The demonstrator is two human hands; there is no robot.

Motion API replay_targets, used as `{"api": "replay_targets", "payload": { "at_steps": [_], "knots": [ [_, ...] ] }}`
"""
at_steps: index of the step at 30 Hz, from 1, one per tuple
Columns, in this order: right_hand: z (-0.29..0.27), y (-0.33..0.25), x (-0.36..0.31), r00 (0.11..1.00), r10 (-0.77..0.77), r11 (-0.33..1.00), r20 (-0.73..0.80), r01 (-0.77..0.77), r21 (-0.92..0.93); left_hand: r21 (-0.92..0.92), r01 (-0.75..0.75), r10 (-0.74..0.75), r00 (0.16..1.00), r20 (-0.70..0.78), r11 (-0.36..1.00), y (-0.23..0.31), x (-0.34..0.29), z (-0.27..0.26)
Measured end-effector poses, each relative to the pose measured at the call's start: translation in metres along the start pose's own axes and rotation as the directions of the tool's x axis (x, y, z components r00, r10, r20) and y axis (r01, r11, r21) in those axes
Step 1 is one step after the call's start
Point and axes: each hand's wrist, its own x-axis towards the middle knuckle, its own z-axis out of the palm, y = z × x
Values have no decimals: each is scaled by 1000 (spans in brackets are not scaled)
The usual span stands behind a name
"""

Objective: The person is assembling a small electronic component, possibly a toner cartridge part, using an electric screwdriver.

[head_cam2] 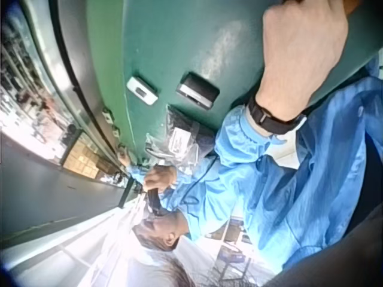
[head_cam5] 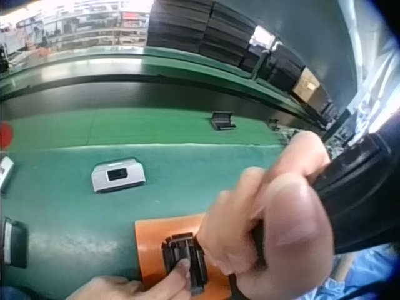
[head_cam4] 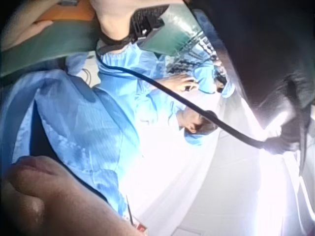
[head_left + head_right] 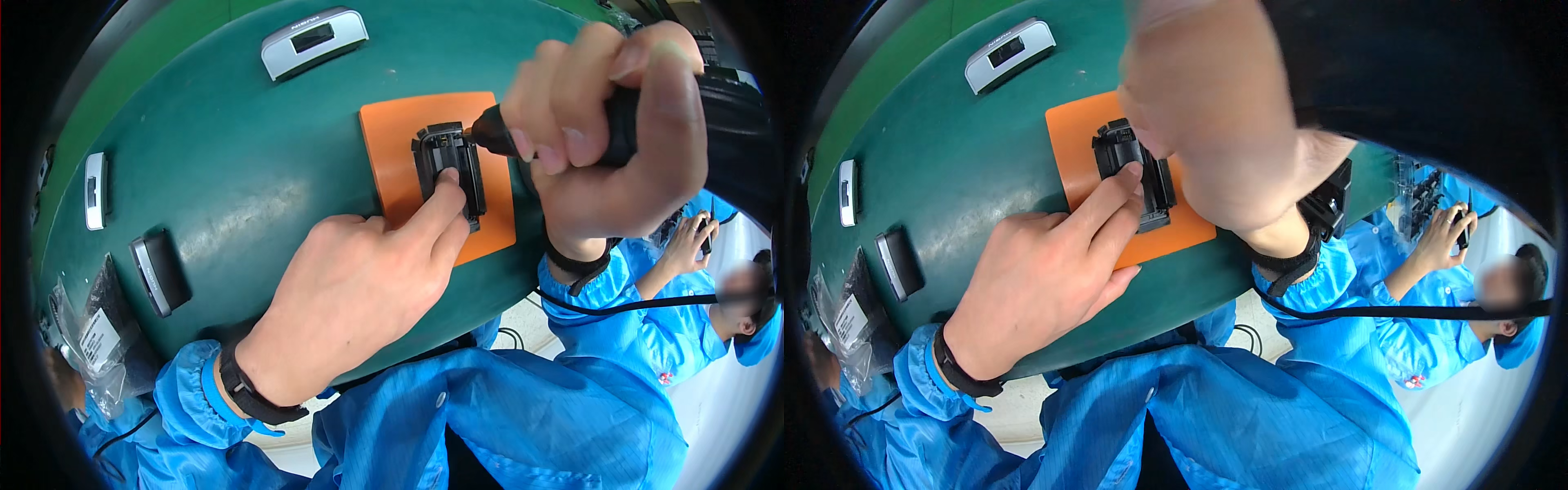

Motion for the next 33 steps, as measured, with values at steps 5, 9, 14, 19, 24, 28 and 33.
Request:
{"api": "replay_targets", "payload": {
  "at_steps": [5, 9, 14, 19, 24, 28, 33],
  "knots": [
    [-1, 5, 1, 998, -16, 1000, 56, 17, -8, -35, -1, 1, 1000, 21, 999, 0, 1, -2],
    [6, 7, 4, 1000, -6, 999, 9, 6, 53, -3, 7, -7, 1000, 12, 1000, 1, 0, -2],
    [-24, -25, 0, 994, -69, 995, -88, 75, 66, -7, -14, 14, 1000, 20, 1000, 2, 5, -8],
    [-55, -43, -20, 927, 13, 1000, -375, -18, -9, -3, 2, -2, 999, 53, 1000, 2, 7, -12],
    [-52, -25, -30, 926, 23, 999, -378, -38, -32, -32, 38, -36, 997, 61, 999, 6, 12, -12],
    [-27, -31, -14, 819, -83, 985, -567, -20, -172, -32, 37, -36, 998, 42, 999, 8, 11, -11],
    [-26, -21, -13, 816, -44, 994, -577, -25, -111, -35, 41, -39, 999, 32, 999, 5, 10, -12]
  ]
}}
